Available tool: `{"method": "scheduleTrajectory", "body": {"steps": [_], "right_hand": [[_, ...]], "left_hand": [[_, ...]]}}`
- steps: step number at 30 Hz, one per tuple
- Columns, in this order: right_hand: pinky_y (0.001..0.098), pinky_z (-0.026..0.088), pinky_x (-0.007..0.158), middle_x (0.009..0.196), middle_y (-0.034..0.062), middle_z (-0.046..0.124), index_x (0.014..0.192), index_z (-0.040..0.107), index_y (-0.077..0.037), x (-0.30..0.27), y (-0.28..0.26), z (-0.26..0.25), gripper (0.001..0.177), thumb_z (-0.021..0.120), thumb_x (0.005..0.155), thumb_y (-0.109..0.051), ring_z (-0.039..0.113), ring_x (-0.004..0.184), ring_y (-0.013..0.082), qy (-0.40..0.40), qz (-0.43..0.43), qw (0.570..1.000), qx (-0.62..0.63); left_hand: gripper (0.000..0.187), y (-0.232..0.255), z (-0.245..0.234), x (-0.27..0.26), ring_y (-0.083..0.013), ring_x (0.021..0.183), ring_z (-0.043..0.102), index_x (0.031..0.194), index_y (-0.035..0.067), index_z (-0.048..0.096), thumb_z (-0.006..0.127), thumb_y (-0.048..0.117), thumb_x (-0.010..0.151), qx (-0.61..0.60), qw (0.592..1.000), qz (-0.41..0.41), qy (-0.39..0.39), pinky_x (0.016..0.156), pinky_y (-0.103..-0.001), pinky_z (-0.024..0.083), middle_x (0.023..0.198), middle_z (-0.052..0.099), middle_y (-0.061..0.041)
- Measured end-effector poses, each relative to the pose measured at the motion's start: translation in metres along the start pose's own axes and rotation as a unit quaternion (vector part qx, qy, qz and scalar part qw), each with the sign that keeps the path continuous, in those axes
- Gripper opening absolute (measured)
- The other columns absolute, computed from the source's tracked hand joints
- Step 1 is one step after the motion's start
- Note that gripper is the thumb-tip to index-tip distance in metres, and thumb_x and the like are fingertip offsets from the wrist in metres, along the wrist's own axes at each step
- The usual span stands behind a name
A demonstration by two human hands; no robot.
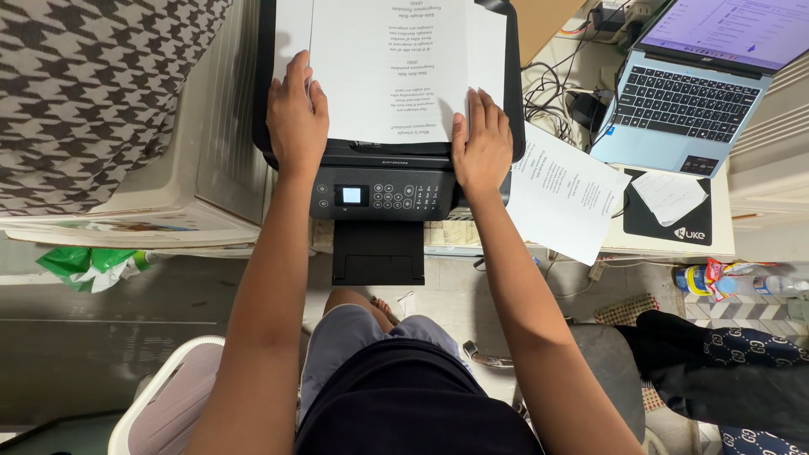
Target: The person loads sheets of paper into the scanner bed of an Epson printer, presses buttons on the control panel, and removes the processed sheets. The person repeats this process several times, handling paper and operating the printer controls.
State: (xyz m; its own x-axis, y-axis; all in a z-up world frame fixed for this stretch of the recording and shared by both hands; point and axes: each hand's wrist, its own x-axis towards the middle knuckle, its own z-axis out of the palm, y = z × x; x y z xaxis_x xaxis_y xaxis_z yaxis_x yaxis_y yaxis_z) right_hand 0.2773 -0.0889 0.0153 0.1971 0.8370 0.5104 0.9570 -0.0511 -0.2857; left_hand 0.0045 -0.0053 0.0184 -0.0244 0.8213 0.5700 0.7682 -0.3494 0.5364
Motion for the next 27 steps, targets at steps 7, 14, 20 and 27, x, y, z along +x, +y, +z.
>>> {"method": "scheduleTrajectory", "body": {"steps": [7,14,20,27], "right_hand": [[0.0431,0.046,0.109,0.145,0.0108,0.059,0.144,0.059,-0.008,0.002,0.002,0.001,0.052,0.038,0.113,-0.044,0.056,0.13,0.0311,0.005,-0.009,1.0,0.003],[0.0427,0.046,0.109,0.145,0.0102,0.059,0.145,0.059,-0.009,0.002,0.003,0.003,0.052,0.038,0.113,-0.044,0.056,0.13,0.0307,0.007,-0.013,1.0,-0.005],[0.0418,0.046,0.11,0.147,0.0093,0.059,0.145,0.058,-0.009,-0.002,0.005,0.007,0.051,0.037,0.113,-0.043,0.056,0.13,0.0297,0.009,-0.011,1.0,-0.002],[0.0422,0.046,0.111,0.148,0.008,0.056,0.147,0.056,-0.011,0.0,0.002,0.002,0.05,0.037,0.114,-0.042,0.055,0.133,0.0297,0.003,-0.011,1.0,0.006]], "left_hand": [[0.039,0.002,-0.001,-0.001,-0.0311,0.108,0.069,0.14,0.01,0.053,0.062,0.006,0.102,-0.009,1.0,-0.013,-0.007,0.098,-0.044,0.055,0.118,0.076,-0.011],[0.03,0.005,-0.017,-0.078,-0.0376,0.137,0.05,0.136,0.008,0.06,0.06,0.008,0.106,0.014,0.984,0.153,0.085,0.124,-0.059,0.027,0.144,0.054,-0.016],[0.046,-0.032,-0.049,-0.223,-0.0362,0.128,0.054,0.138,0.013,0.061,0.059,-0.003,0.095,-0.005,0.994,0.056,-0.093,0.11,-0.053,0.043,0.141,0.056,-0.015],[0.066,-0.074,-0.06,-0.261,-0.0394,0.125,0.055,0.149,0.021,0.052,0.062,-0.005,0.089,0.091,0.97,0.026,-0.225,0.101,-0.052,0.045,0.144,0.053,-0.019]]}}
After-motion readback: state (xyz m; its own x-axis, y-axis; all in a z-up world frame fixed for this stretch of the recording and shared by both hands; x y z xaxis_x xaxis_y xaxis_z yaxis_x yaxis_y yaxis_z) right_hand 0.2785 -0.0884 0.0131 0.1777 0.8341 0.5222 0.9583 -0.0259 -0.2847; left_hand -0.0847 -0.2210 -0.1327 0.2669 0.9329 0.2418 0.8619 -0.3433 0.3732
